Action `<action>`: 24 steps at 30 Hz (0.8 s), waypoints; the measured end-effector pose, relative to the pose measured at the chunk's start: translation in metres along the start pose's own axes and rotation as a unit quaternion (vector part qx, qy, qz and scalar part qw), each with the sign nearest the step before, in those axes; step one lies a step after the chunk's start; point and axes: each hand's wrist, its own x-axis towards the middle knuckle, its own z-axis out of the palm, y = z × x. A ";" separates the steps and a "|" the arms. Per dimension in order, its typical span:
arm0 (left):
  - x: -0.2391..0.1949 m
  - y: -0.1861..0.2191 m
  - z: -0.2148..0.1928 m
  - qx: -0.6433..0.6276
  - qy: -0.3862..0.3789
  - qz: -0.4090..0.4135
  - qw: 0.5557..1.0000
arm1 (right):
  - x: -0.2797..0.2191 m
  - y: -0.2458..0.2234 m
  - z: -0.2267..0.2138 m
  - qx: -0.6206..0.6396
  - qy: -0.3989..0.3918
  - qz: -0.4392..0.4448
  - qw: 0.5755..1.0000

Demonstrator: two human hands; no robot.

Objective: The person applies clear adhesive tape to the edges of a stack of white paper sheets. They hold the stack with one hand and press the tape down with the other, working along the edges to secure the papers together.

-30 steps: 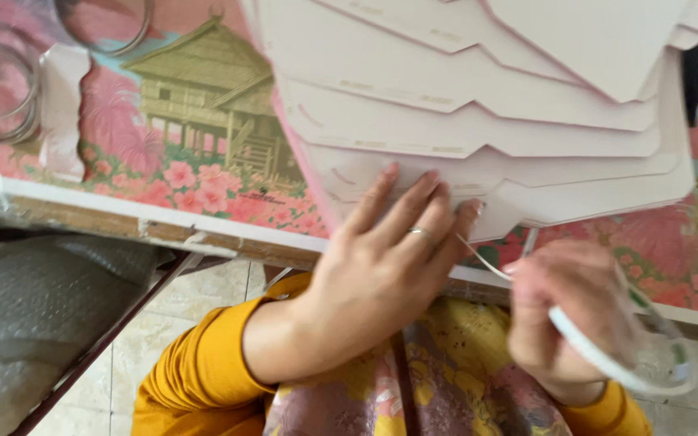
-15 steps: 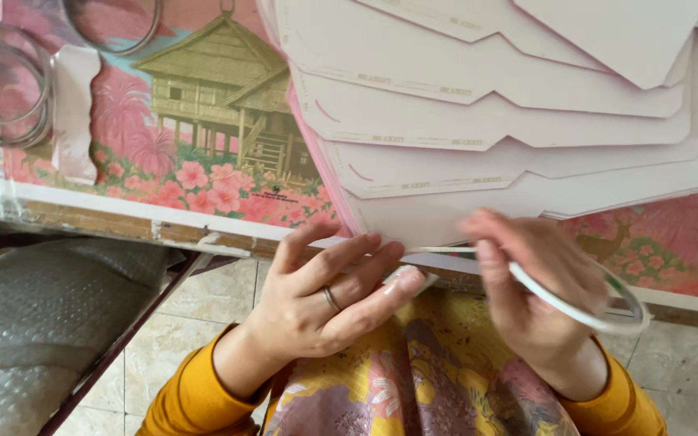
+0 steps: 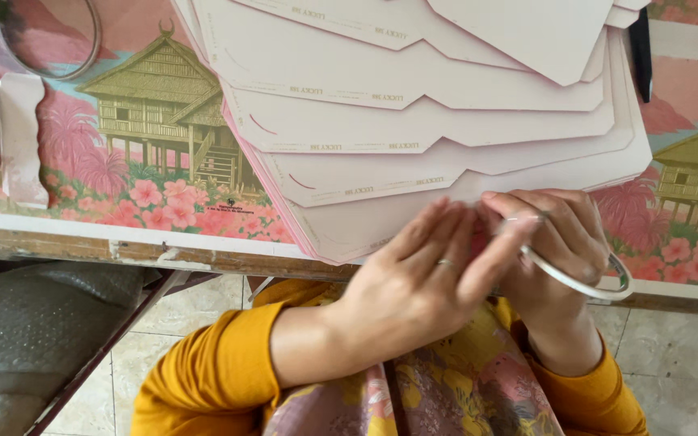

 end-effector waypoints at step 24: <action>-0.038 -0.059 -0.066 -0.103 0.088 -0.012 0.991 | 0.006 -0.051 -0.006 0.269 -0.090 0.272 0.920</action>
